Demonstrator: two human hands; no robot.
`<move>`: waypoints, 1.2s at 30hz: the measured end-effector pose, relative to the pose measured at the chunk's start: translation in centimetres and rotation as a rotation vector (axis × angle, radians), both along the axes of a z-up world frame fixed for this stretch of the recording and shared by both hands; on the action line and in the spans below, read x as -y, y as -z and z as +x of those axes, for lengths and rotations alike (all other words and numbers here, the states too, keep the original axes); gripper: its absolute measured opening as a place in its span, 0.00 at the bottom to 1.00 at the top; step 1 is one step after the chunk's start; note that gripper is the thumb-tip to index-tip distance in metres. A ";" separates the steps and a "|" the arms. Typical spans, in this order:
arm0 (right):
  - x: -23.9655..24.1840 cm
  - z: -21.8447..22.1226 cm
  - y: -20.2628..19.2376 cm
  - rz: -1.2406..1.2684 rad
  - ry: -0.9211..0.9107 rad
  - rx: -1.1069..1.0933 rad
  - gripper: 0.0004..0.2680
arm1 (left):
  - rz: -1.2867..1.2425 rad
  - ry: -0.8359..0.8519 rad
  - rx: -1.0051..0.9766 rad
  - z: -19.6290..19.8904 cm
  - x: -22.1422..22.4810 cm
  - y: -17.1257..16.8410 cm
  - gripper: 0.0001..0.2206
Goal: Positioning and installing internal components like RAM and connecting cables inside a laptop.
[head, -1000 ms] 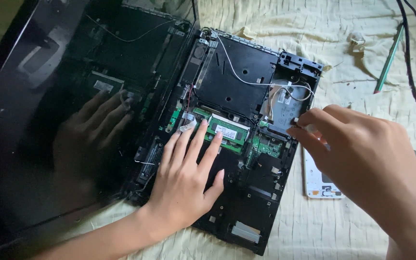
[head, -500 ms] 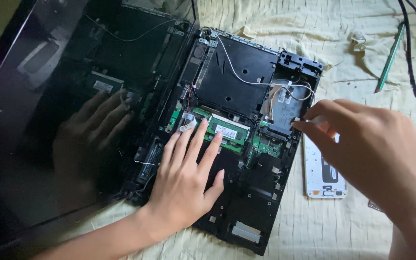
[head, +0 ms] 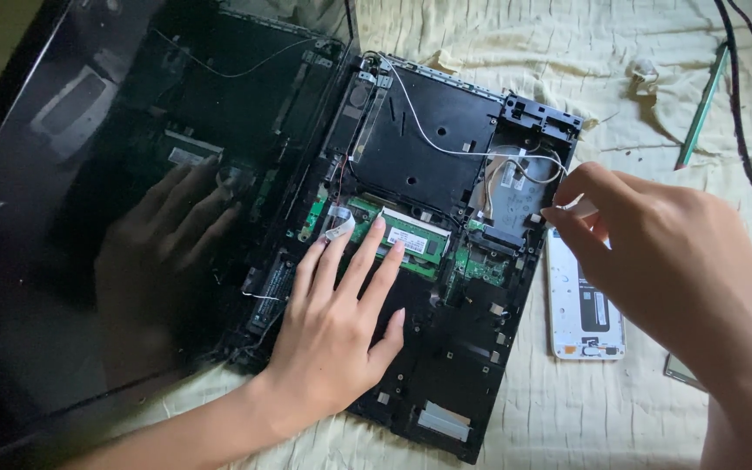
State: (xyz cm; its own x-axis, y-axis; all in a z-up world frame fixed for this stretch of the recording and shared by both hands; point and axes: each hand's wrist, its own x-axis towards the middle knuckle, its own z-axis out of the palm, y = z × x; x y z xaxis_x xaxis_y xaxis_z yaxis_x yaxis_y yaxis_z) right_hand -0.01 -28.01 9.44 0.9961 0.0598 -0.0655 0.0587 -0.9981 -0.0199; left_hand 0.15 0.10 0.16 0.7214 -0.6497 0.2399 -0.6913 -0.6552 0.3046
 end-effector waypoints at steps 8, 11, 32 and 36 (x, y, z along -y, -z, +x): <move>-0.4 0.2 -0.2 -0.015 0.030 -0.082 0.05 | -0.007 -0.004 -0.003 0.0 0.0 0.0 0.29; -0.4 0.2 -0.2 -0.028 0.016 -0.078 0.05 | -0.017 0.001 -0.005 0.0 0.0 -0.1 0.28; -1.3 0.6 -0.7 -0.089 0.091 -0.174 0.07 | -0.002 -0.005 0.010 0.0 0.0 0.1 0.29; -1.5 0.6 -0.8 -0.084 0.094 -0.181 0.07 | -0.023 -0.003 0.015 -0.1 0.0 -0.1 0.29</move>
State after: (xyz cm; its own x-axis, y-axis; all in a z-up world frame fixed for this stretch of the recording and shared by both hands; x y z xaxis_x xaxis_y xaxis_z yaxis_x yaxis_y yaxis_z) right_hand 0.60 -26.46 10.24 0.9686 -0.0459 -0.2443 -0.0317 -0.9976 0.0619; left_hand 0.07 0.08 0.21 0.7196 -0.6417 0.2654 -0.6939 -0.6504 0.3090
